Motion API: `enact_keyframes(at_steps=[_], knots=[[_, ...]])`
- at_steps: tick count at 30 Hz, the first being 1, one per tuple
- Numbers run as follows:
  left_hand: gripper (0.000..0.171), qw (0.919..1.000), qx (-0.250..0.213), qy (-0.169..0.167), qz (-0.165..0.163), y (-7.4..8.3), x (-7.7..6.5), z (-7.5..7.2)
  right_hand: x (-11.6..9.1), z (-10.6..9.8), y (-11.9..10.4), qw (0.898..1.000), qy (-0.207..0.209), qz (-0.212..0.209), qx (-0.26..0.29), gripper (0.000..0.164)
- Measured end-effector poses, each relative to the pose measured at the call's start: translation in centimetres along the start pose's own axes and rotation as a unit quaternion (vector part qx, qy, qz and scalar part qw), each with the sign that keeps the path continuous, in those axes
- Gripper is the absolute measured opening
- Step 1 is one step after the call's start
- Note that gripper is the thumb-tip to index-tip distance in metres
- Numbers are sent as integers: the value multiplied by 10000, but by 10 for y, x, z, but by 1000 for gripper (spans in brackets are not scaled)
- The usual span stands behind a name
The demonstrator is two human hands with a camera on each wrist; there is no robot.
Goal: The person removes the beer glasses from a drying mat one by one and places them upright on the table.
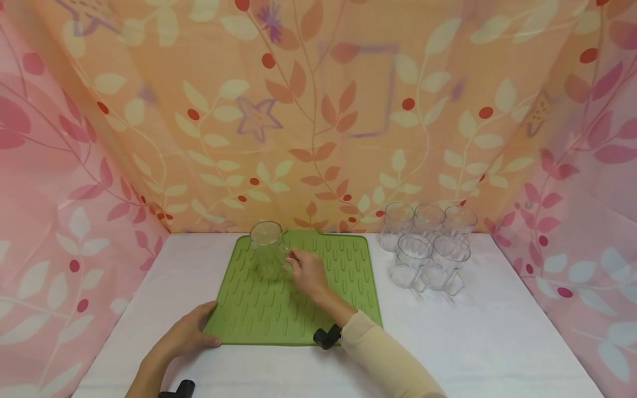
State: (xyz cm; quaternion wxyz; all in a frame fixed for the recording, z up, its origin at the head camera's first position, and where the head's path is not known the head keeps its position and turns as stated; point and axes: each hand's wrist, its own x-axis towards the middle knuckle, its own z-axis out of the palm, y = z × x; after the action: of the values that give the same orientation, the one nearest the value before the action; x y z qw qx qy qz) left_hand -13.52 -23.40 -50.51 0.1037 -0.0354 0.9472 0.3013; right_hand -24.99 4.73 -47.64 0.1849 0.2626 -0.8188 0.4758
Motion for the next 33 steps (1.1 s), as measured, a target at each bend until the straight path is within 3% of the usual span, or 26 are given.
enact_keyframes(at_steps=[9, 15, 21, 33], knots=[[104, 10000, -50, 47, 11, 0, -1, 0, 0, -22, -2, 9995, 38, 213, 235, 11], [103, 9999, -50, 58, 83, -2, 0, 1, -1, -37, -4, 9989, 276, 161, 339, 15], [104, 10000, -69, 0, 51, -3, 0, 2, -4, -52, -4, 9986, 493, -15, 182, 14], [104, 9999, -50, -10, 130, -1, -2, -1, -24, -87, -2, 9976, 637, 242, -108, 18]])
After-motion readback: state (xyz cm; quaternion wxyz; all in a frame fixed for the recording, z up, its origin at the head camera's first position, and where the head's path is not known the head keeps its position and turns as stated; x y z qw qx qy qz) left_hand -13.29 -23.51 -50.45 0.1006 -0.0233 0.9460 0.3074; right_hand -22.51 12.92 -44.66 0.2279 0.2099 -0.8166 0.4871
